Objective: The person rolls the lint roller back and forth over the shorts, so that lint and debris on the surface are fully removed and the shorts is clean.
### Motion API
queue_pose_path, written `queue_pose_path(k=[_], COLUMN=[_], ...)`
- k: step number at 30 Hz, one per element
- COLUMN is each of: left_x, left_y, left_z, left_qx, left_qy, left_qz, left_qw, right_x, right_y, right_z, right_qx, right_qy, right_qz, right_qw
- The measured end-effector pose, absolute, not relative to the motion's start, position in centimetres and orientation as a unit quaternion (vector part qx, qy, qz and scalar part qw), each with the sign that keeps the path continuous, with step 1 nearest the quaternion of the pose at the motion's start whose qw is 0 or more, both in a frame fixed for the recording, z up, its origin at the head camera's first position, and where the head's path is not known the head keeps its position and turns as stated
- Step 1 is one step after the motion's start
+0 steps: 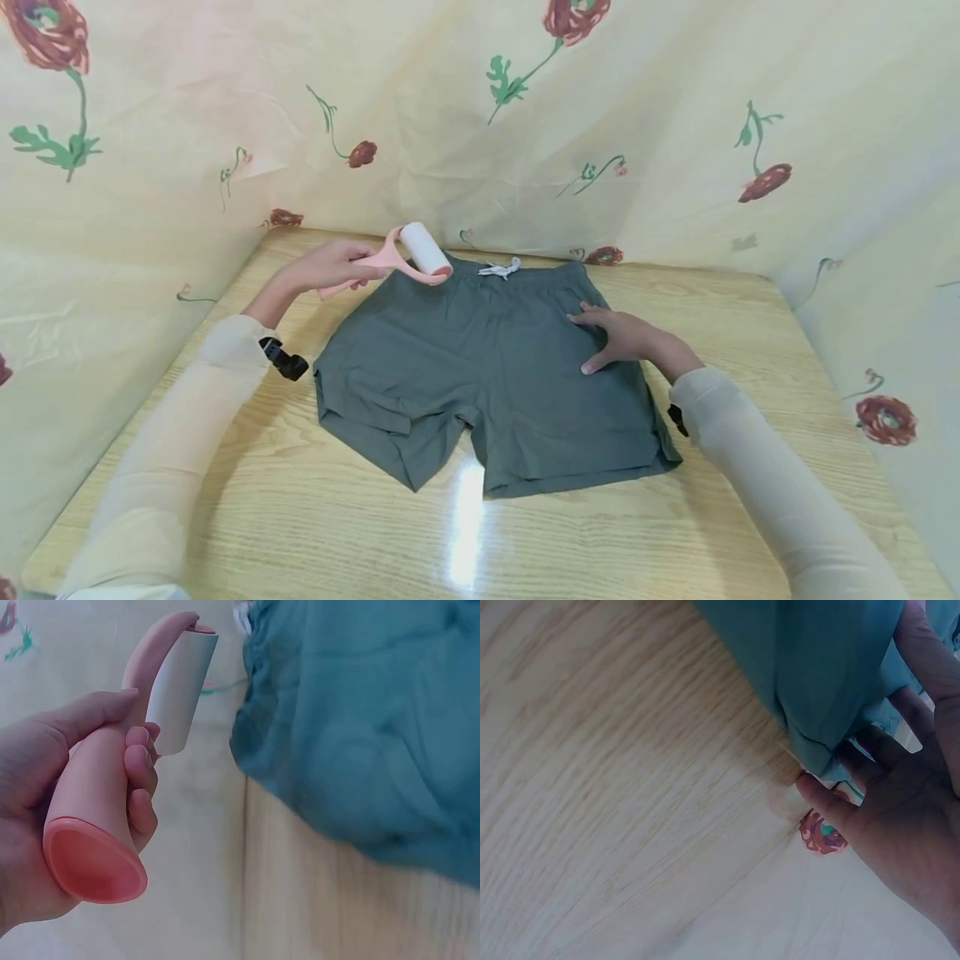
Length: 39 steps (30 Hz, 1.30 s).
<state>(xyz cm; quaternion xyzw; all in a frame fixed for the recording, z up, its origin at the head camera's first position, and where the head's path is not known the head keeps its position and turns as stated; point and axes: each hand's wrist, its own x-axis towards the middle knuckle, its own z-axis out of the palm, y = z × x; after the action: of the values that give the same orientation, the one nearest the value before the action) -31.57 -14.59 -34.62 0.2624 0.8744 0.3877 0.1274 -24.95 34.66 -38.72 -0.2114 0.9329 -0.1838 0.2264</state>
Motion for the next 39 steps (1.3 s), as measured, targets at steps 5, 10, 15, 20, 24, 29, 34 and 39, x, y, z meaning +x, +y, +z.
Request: queue_pose_path(k=[5, 10, 15, 20, 24, 29, 34, 39], left_x=[-31.5, -31.4, -31.3, -31.0, -30.9, -30.8, -30.8, -31.1], left_y=[-12.5, -10.5, -8.5, -6.7, -5.5, -4.4, -3.4, -2.4], left_z=[-34.2, -34.2, -34.1, -33.9, -33.8, -33.9, -33.9, -34.1], left_qx=[0.286, 0.312, 0.338, 0.357, 0.372, 0.383, 0.394, 0.409], left_qy=[0.880, 0.876, 0.870, 0.864, 0.863, 0.859, 0.854, 0.851], left_qz=[0.360, 0.344, 0.335, 0.329, 0.316, 0.308, 0.308, 0.299], left_qw=[0.123, 0.128, 0.128, 0.134, 0.132, 0.141, 0.142, 0.141], right_x=[-24.8, -25.0, -25.2, -25.1, -25.1, -25.2, -25.4, -25.5], right_y=[34.5, 34.5, 34.5, 34.5, 34.8, 35.2, 35.4, 35.3], right_z=[-38.8, -39.2, -39.3, -39.3, -39.2, -38.9, -38.7, -38.8], right_qx=[-0.204, -0.204, -0.205, -0.211, -0.213, -0.210, -0.201, -0.200], right_qy=[0.930, 0.930, 0.927, 0.925, 0.925, 0.921, 0.919, 0.920], right_qz=[-0.192, -0.188, -0.190, -0.191, -0.191, -0.199, -0.202, -0.202], right_qw=[0.240, 0.243, 0.249, 0.252, 0.251, 0.262, 0.272, 0.271])
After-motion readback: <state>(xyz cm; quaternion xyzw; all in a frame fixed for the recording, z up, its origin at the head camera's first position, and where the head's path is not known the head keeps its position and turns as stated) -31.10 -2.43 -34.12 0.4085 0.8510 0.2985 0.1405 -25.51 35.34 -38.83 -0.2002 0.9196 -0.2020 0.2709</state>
